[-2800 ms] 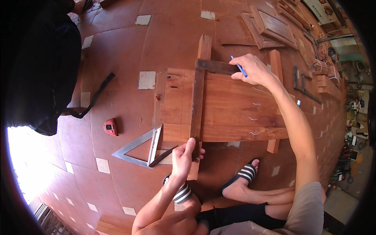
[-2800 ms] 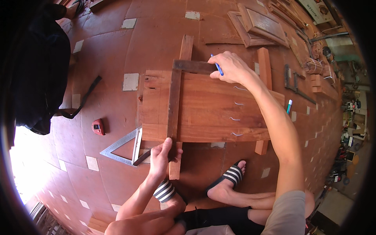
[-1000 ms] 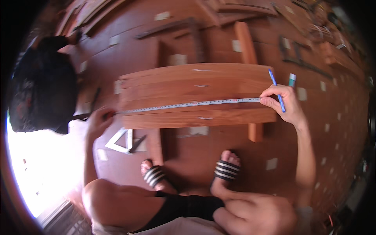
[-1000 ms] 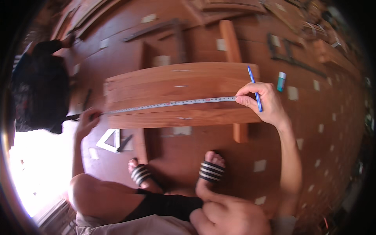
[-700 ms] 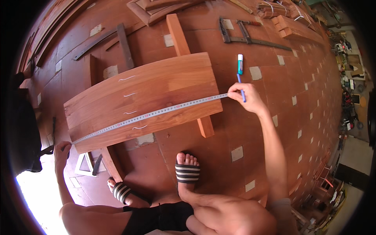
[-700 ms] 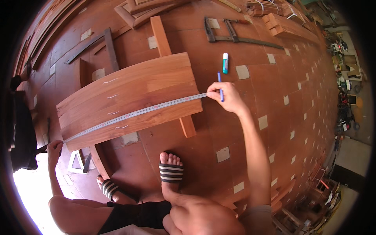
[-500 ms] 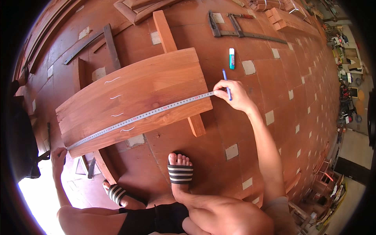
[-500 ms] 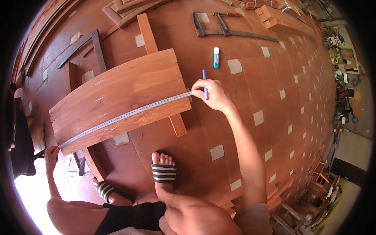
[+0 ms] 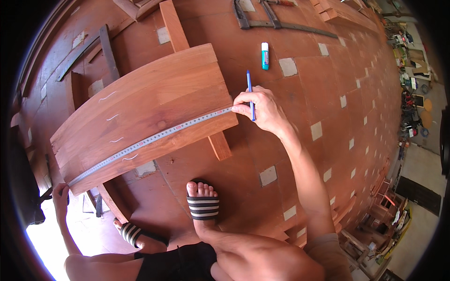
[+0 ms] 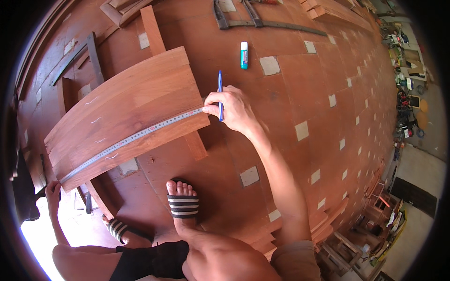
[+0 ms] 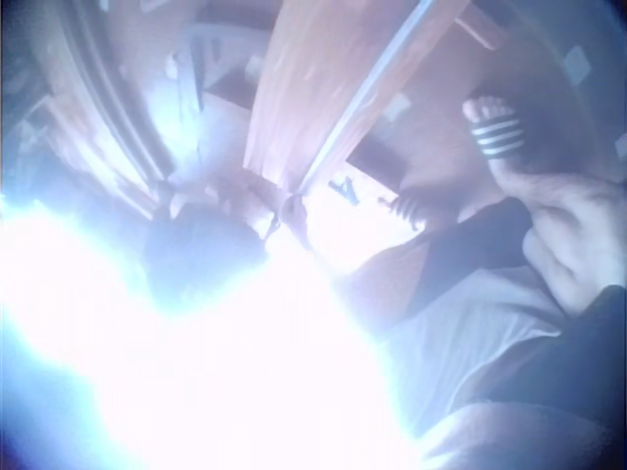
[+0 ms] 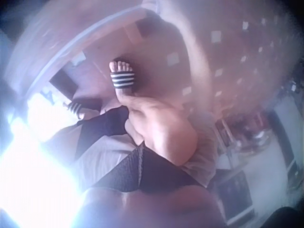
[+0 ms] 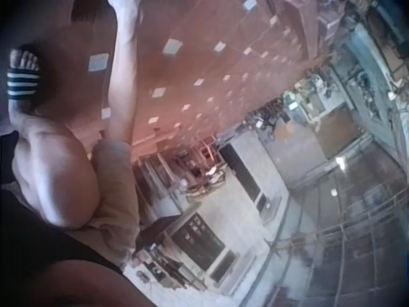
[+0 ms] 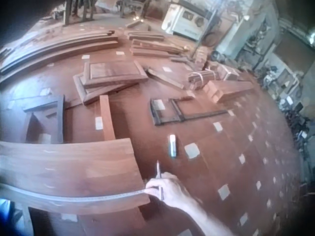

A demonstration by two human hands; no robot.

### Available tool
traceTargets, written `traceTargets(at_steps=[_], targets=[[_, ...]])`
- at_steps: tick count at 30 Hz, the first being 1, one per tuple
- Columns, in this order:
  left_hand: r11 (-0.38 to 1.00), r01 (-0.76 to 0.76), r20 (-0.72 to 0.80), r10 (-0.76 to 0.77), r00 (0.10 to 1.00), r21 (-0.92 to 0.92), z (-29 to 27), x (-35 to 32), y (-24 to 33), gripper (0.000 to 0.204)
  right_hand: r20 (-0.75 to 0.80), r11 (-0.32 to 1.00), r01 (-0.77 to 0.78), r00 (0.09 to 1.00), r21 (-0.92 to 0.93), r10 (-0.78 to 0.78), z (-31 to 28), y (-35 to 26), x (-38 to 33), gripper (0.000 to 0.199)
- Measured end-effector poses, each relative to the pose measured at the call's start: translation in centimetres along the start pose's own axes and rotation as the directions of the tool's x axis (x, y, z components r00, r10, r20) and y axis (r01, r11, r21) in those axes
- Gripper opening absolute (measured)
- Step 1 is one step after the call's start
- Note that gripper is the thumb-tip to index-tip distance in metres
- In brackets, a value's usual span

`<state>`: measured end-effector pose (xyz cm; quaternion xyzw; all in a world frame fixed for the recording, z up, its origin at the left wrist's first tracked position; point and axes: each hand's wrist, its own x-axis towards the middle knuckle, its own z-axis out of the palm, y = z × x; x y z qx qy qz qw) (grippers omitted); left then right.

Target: The person measures and marks a wooden plank using a tape measure, ruler, and set square. They repeatedly reposition the tools to draw straight lines and mark measurement points on the wood surface.

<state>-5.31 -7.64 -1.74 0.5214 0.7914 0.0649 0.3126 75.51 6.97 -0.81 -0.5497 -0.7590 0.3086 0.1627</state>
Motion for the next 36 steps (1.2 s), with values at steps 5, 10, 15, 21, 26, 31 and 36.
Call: traceTargets(at_steps=[5,10,15,21,26,31,36], targets=[[1.000,0.016,-0.001,-0.016,1.000,0.012,0.0,0.0,-0.4,0.016,-0.023,0.999,0.038,0.999,0.013,-0.038,0.0,0.3,-0.3,0.021],[0.999,0.027,0.002,-0.027,1.000,0.024,0.1,0.1,-0.5,0.015,-0.029,0.998,0.056,0.998,0.034,-0.055,0.2,0.5,-0.3,0.019],[0.999,0.037,0.006,-0.037,0.999,0.040,0.1,0.2,-0.3,0.014,-0.040,0.997,0.068,0.997,0.043,-0.067,0.2,0.6,-0.3,0.018],[0.997,0.054,0.009,-0.054,0.998,0.056,0.4,0.4,0.0,0.014,-0.041,0.995,0.079,0.996,0.054,-0.077,0.1,0.7,-0.3,0.018],[0.997,0.056,0.008,-0.056,0.998,0.061,0.6,0.5,0.4,0.013,-0.031,0.997,0.058,0.998,0.052,-0.056,0.3,0.8,-0.3,0.019],[0.995,0.054,0.024,-0.056,0.998,0.081,0.7,0.7,0.7,0.012,-0.032,0.997,0.058,0.998,0.059,-0.056,0.4,1.0,-0.3,0.018],[0.995,0.053,0.026,-0.055,0.998,0.089,0.7,0.7,0.9,0.012,-0.023,0.998,0.054,0.998,0.028,-0.054,0.4,0.9,-0.3,0.018]])
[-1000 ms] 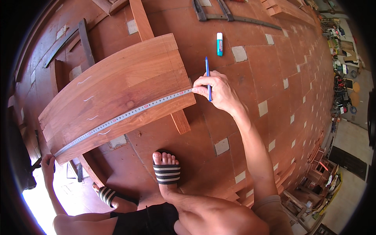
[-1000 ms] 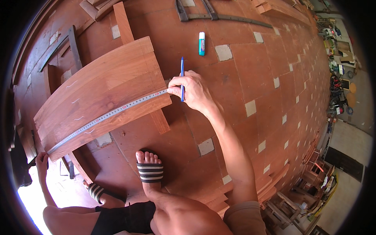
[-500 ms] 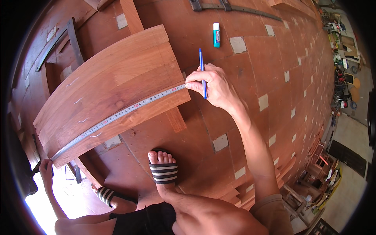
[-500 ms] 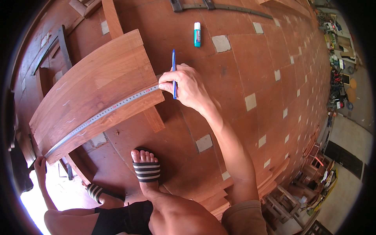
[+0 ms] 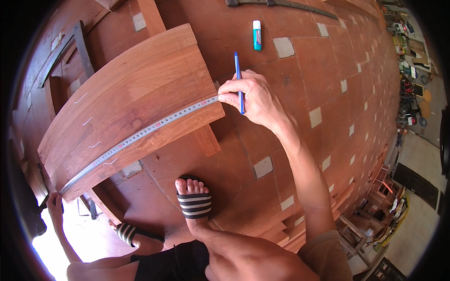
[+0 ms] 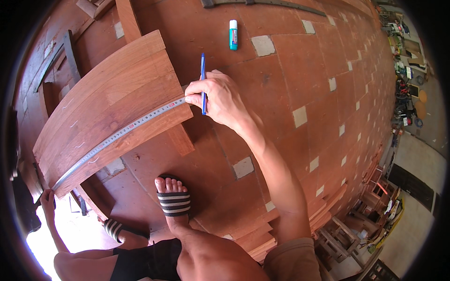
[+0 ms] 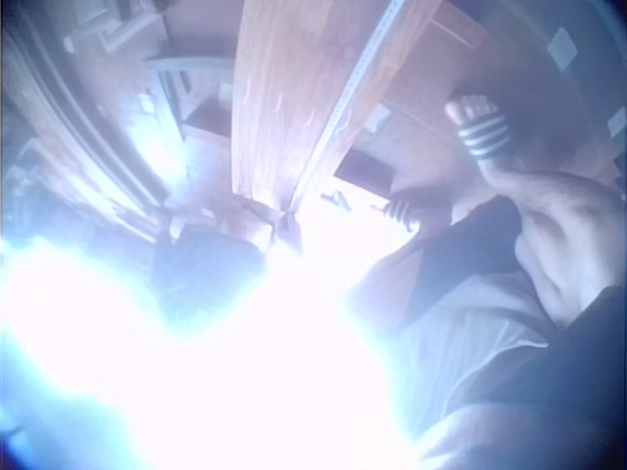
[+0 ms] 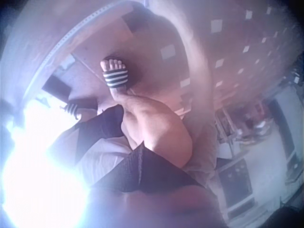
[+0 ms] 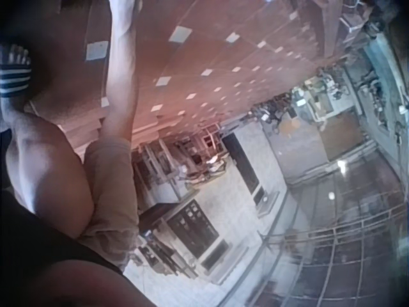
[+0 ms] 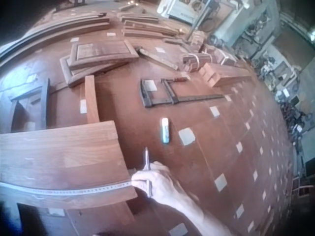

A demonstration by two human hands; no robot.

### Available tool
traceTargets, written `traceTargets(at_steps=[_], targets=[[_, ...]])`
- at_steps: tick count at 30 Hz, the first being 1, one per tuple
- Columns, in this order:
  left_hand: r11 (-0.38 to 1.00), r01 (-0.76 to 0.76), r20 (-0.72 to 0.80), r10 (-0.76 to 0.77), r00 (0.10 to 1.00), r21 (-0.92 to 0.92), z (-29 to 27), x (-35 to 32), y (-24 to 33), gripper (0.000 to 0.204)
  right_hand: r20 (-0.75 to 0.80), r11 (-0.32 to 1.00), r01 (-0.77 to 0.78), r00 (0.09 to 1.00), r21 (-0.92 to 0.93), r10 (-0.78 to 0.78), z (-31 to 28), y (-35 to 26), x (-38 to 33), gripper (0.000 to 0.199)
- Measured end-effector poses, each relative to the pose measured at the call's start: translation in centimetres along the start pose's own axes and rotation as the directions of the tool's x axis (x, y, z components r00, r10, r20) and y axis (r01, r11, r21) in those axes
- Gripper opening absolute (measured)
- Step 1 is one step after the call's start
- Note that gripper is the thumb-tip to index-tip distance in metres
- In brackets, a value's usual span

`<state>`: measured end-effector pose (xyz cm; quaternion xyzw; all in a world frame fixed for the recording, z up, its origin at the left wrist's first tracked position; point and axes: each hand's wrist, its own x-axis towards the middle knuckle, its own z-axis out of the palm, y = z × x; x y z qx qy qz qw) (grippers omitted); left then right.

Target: The person measures and marks a wooden plank using a tape measure, ruler, and set square. They repeatedly reposition the tools to draw straight lines and mark measurement points on the wood surface.

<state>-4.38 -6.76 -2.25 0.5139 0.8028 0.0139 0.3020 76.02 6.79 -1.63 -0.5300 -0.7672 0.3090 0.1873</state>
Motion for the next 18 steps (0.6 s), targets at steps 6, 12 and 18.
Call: traceTargets(at_steps=[6,12,18], targets=[[1.000,-0.018,-0.009,0.018,1.000,0.003,-0.2,-0.1,0.4,0.012,-0.014,0.993,-0.017,1.000,-0.120,0.015,-0.3,-1.0,0.4,0.013],[0.999,-0.032,-0.040,0.032,0.999,-0.006,-0.5,-1.2,1.3,0.012,0.047,0.930,-0.158,0.982,-0.331,0.183,-1.3,-3.6,1.0,0.013],[1.000,-0.028,-0.070,0.028,0.997,-0.005,-0.1,-2.0,2.4,0.012,0.055,0.885,-0.229,0.960,-0.405,0.274,-1.5,-5.5,1.8,0.015]])
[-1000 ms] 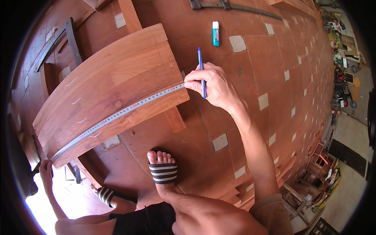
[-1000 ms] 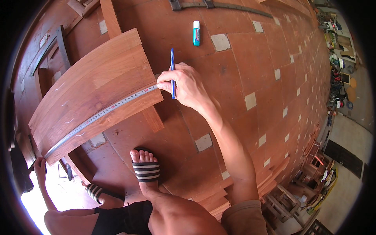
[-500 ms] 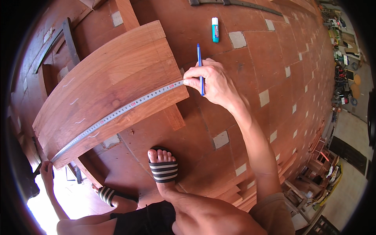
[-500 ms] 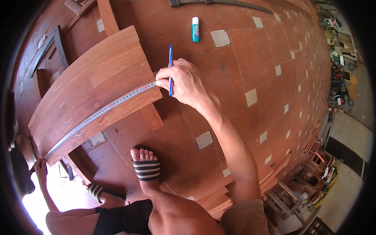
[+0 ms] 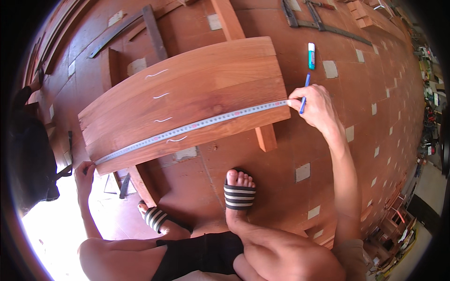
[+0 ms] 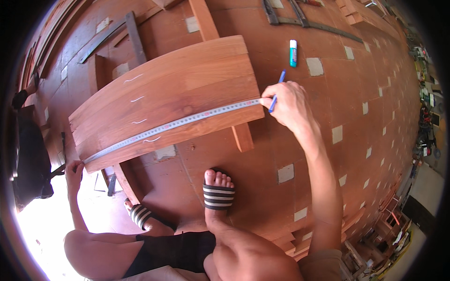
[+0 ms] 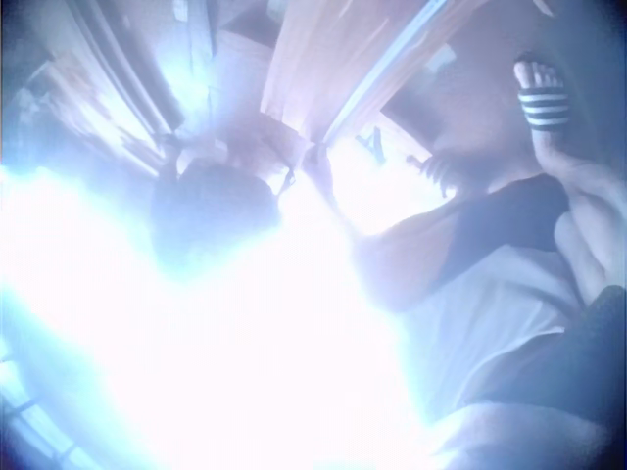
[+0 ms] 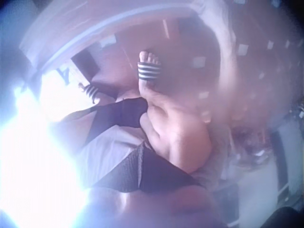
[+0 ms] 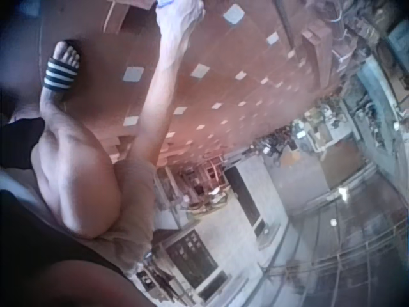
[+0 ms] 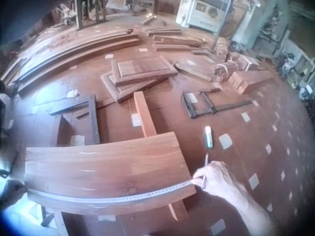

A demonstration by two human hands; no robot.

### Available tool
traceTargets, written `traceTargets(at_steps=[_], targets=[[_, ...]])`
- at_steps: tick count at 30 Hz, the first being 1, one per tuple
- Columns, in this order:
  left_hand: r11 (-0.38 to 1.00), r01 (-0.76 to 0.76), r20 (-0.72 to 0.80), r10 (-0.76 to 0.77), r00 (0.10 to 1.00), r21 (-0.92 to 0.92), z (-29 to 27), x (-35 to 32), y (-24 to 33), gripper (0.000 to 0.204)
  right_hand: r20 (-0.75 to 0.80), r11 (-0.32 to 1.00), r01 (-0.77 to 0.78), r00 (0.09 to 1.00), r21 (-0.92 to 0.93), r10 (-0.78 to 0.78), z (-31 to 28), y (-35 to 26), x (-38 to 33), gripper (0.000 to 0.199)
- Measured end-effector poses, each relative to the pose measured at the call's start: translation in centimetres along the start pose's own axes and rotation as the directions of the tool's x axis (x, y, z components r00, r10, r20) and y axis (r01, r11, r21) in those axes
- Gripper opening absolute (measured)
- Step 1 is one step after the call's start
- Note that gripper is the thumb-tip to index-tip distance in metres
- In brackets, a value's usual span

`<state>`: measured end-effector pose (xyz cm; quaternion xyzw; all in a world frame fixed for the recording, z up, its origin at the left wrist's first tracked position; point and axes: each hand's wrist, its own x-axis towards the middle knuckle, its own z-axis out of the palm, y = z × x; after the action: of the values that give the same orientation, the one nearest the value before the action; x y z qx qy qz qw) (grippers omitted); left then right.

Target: The person measures and marks a wooden plank using a tape measure, ruler, and set square. They repeatedly reposition the tools to draw straight lines and mark measurement points on the wood surface.

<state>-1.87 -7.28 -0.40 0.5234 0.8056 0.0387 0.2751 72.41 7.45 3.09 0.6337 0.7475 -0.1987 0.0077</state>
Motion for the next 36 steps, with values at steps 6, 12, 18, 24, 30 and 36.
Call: traceTargets(at_steps=[6,12,18,24,30,36], targets=[[0.999,-0.004,-0.018,0.003,1.000,-0.049,0.6,-0.4,1.5,0.012,0.117,0.980,-0.174,0.980,0.097,0.162,-1.2,-1.3,0.6,0.016],[0.995,-0.023,-0.063,0.016,0.998,-0.098,0.5,-1.3,3.5,0.013,0.049,0.996,-0.087,0.995,0.022,0.085,-1.3,-2.4,0.8,0.011],[0.979,-0.130,-0.146,0.107,0.983,-0.159,1.0,-1.3,3.3,0.015,0.105,0.990,-0.120,0.988,0.072,0.112,-0.5,-0.3,1.2,0.012],[0.973,-0.164,-0.135,0.143,0.980,-0.162,0.9,-1.3,3.0,0.016,0.093,1.000,-0.012,0.996,-0.011,0.013,0.5,3.4,1.8,0.018],[0.958,-0.221,-0.159,0.193,0.968,-0.181,1.0,-1.2,2.9,0.016,0.137,0.997,-0.031,0.990,-0.069,0.041,0.0,3.8,2.4,0.026],[0.956,-0.243,-0.152,0.218,0.964,-0.166,1.1,-1.0,2.3,0.018,0.181,0.971,-0.152,0.966,-0.184,0.185,-0.9,1.7,3.0,0.026]])
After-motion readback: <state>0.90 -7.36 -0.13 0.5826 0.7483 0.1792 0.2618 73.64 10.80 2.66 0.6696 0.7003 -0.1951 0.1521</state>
